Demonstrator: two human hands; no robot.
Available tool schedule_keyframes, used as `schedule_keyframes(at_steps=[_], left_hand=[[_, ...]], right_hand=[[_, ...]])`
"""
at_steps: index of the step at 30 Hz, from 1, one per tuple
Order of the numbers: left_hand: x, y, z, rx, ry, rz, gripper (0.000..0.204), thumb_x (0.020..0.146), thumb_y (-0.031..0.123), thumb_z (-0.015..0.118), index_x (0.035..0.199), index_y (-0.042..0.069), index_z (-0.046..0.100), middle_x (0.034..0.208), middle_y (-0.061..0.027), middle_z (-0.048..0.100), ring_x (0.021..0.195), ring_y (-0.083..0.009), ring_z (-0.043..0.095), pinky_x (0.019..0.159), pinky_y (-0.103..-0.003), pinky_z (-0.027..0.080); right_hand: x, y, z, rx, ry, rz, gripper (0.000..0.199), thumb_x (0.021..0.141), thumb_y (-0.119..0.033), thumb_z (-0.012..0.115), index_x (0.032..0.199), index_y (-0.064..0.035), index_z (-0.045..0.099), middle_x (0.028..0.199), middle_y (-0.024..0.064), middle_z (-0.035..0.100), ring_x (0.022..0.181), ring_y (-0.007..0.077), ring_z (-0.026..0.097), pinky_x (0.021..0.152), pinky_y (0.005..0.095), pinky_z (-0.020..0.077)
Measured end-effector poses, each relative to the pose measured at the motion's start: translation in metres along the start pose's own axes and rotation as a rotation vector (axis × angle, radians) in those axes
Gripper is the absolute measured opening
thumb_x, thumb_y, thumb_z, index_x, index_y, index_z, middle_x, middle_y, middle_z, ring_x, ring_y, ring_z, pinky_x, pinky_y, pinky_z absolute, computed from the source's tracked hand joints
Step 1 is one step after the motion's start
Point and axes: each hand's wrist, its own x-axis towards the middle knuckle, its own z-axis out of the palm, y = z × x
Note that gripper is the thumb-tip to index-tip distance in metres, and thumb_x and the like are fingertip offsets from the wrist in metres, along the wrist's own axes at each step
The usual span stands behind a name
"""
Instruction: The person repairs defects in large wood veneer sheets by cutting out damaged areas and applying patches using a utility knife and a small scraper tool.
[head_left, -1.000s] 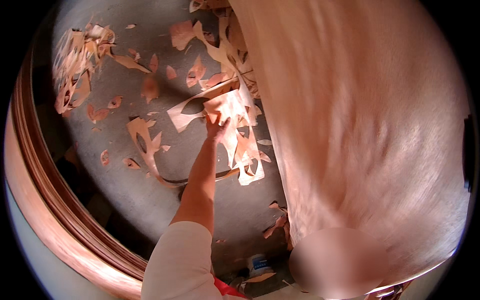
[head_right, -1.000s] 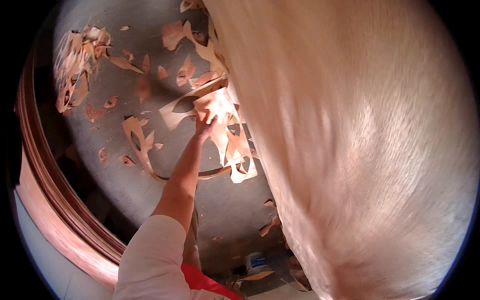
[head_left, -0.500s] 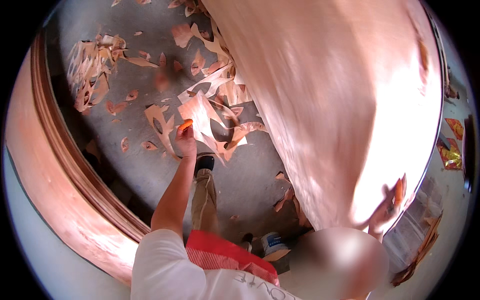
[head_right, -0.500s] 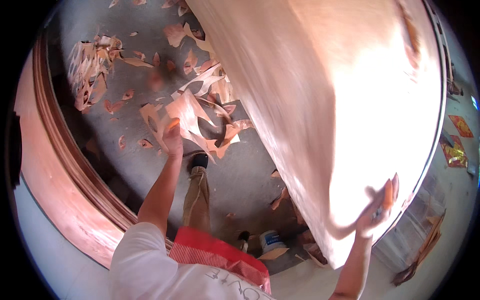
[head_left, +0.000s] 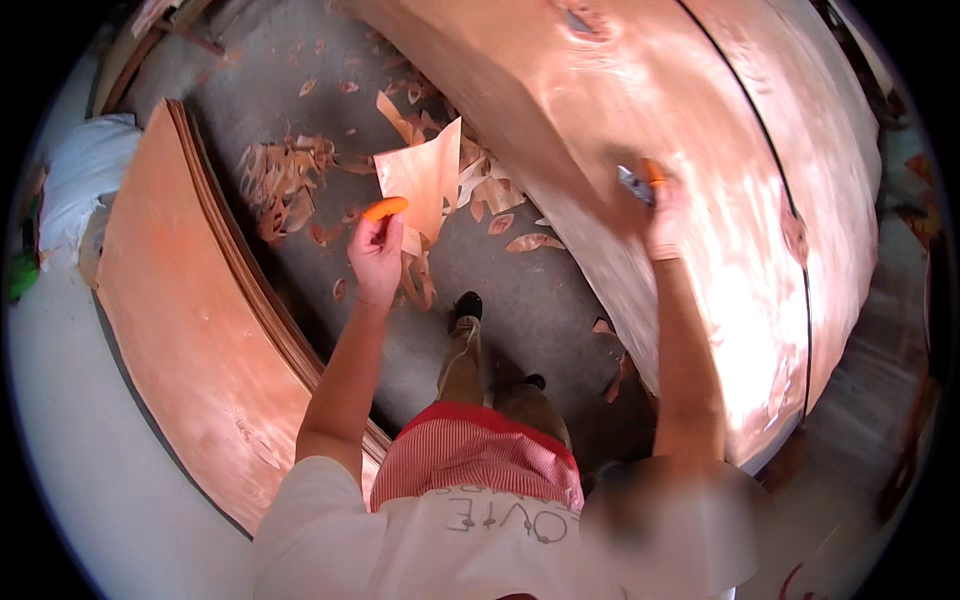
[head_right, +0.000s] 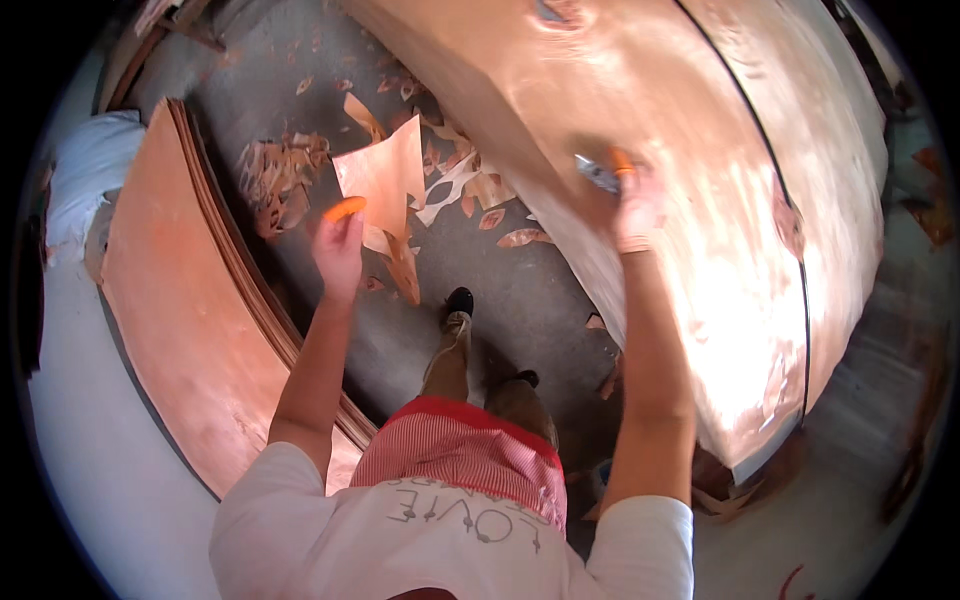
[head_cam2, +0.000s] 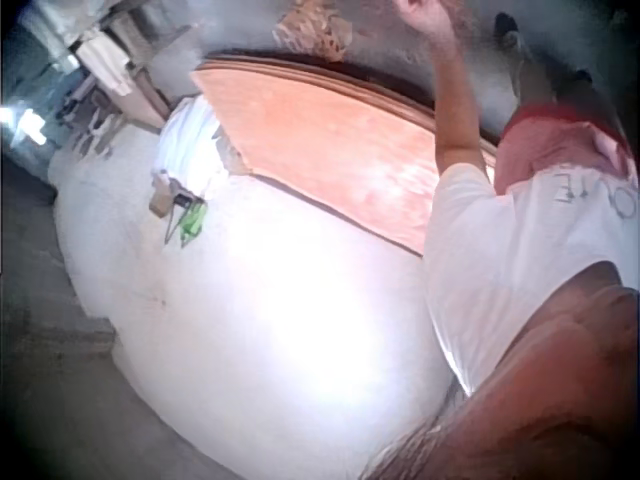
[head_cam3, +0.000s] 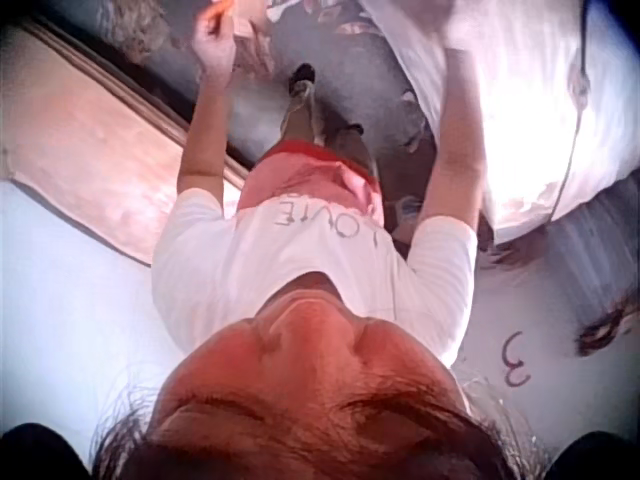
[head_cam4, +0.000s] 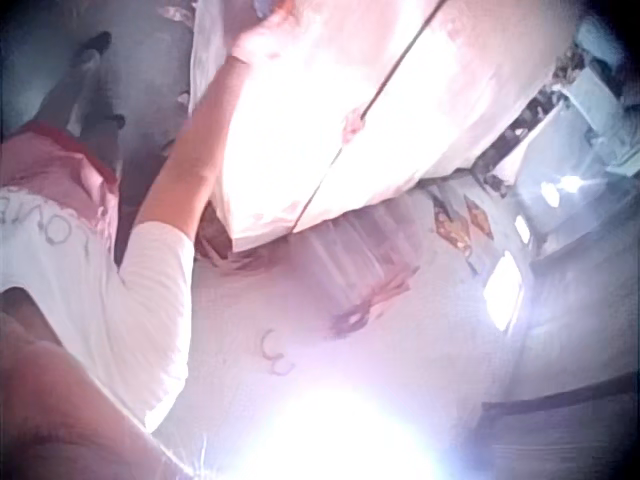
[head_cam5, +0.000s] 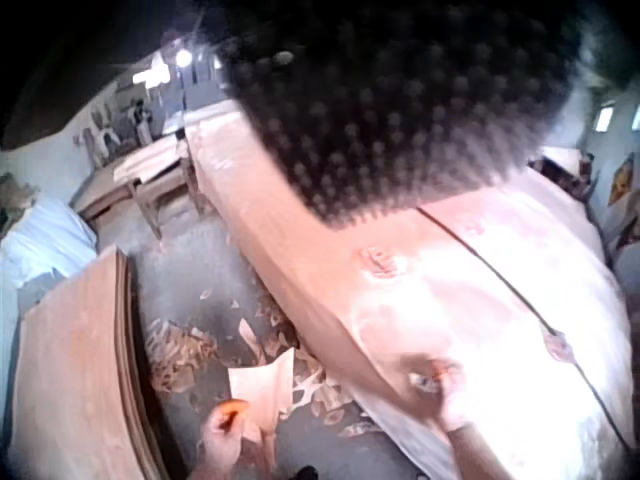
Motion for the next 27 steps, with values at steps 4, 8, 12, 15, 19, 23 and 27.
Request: schedule_keyframes(at_steps=[4,8,12,15,19,23,27], left_hand=[[-0.040,0.096,0.024,0.225,-0.177,0.258,0.016,0.082,-0.002,0.057,0.098,0.001,0.061,0.094,-0.0048,0.058,0.076,-0.0103,0.057,0.064,-0.021,0.046],[-0.117,0.184,0.085,0.472,-0.401,0.543,0.019,0.077,-0.001,0.061,0.096,0.004,0.062,0.092,-0.0087,0.059,0.071,-0.0206,0.059,0.061,-0.028,0.049],[-0.213,0.235,0.154,0.490,-0.568,0.788,0.022,0.076,0.001,0.062,0.099,0.003,0.062,0.091,-0.0110,0.059,0.072,-0.0256,0.060,0.062,-0.031,0.049],[-0.273,0.249,0.205,0.385,-0.647,0.812,0.029,0.076,0.002,0.065,0.104,0.002,0.059,0.082,-0.0102,0.060,0.060,-0.0179,0.057,0.053,-0.028,0.046],[-0.329,0.250,0.244,0.197,-0.774,0.654,0.036,0.075,0.000,0.067,0.109,0.000,0.055,0.074,-0.0042,0.060,0.056,-0.0068,0.053,0.050,-0.022,0.043],[-0.354,0.262,0.277,0.151,-0.934,0.569,0.043,0.075,0.000,0.068,0.115,0.000,0.053,0.083,-0.0041,0.061,0.059,-0.0058,0.054,0.052,-0.021,0.045],[-0.355,0.251,0.306,-0.184,-1.434,-0.055,0.044,0.088,0.016,0.055,0.127,0.000,0.044,0.115,-0.0104,0.055,0.103,-0.0155,0.053,0.087,-0.029,0.043]], right_hand=[[-0.099,-0.095,-0.081,0.844,-0.185,0.218,0.033,0.089,-0.003,0.045,0.121,-0.0060,0.050,0.083,0.0080,0.053,0.067,0.0165,0.055,0.061,0.0276,0.0471],[-0.166,-0.090,-0.208,0.965,-0.072,0.292,0.028,0.091,-0.010,0.049,0.118,-0.0038,0.053,0.086,0.0055,0.053,0.067,0.0111,0.051,0.065,0.0247,0.0430],[-0.195,-0.062,-0.350,0.781,-0.019,0.324,0.034,0.082,-0.021,0.064,0.110,-0.0019,0.058,0.086,0.0072,0.056,0.063,0.0131,0.049,0.059,0.0269,0.0410],[-0.223,-0.036,-0.411,0.511,0.011,0.191,0.039,0.074,-0.023,0.071,0.105,-0.0031,0.060,0.084,0.0104,0.058,0.059,0.0191,0.052,0.055,0.0302,0.0431],[-0.266,0.001,-0.448,0.449,0.031,0.222,0.027,0.073,-0.021,0.071,0.090,-0.0028,0.059,0.079,0.0117,0.058,0.061,0.0273,0.056,0.056,0.0342,0.0457],[-0.308,0.034,-0.469,0.502,0.054,0.352,0.022,0.074,-0.016,0.071,0.081,-0.0013,0.056,0.068,0.0094,0.049,0.057,0.0221,0.048,0.052,0.0315,0.0390],[-0.335,0.063,-0.483,0.495,0.134,0.356,0.017,0.073,-0.008,0.069,0.080,-0.0007,0.055,0.070,0.0112,0.048,0.062,0.0253,0.050,0.055,0.0316,0.0392]])
